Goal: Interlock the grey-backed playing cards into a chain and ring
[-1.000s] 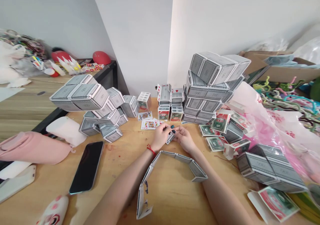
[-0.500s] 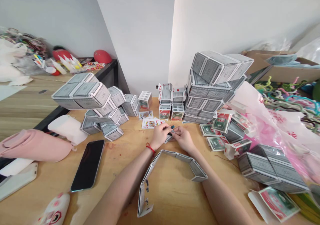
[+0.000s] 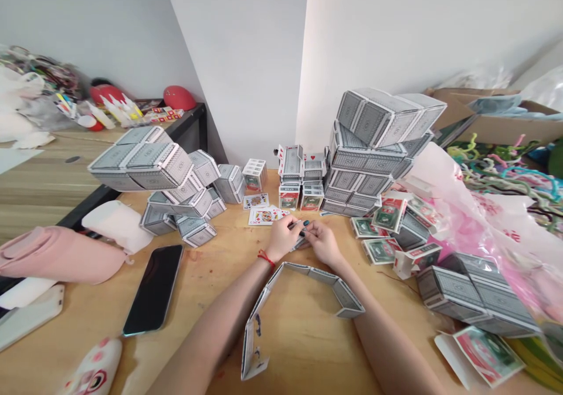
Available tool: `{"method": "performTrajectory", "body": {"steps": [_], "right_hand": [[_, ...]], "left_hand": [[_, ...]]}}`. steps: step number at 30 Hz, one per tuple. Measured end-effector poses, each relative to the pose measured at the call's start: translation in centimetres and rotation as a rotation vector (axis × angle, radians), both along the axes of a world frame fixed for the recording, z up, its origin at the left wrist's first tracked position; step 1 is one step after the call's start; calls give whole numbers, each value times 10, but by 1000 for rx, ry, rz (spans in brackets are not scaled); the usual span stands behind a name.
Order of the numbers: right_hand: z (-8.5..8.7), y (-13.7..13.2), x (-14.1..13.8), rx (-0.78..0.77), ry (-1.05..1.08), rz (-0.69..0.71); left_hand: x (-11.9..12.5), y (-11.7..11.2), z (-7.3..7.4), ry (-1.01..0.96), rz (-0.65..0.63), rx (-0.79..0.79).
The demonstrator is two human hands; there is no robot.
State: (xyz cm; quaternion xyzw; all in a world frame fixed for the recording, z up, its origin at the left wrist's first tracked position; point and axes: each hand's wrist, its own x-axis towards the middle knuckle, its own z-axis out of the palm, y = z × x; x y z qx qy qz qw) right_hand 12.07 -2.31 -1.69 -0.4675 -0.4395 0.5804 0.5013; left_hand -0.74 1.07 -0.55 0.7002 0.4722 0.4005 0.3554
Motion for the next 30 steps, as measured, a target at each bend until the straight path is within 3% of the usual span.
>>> {"method": "performTrajectory", "body": {"steps": [6,17,25,30], "right_hand": [[1,1,3,-4,28,-21],[1,1,3,-5,-26,-51],[5,-3,3,22,-181,153],[6,-5,2,101,-321,157]], "left_hand": [[1,-5,2,106,-12,82],[-1,-6,4,130,-66,124],[-2,-2,7,51,-129,75],[-6,3,7,-13,-238,-8]]}}
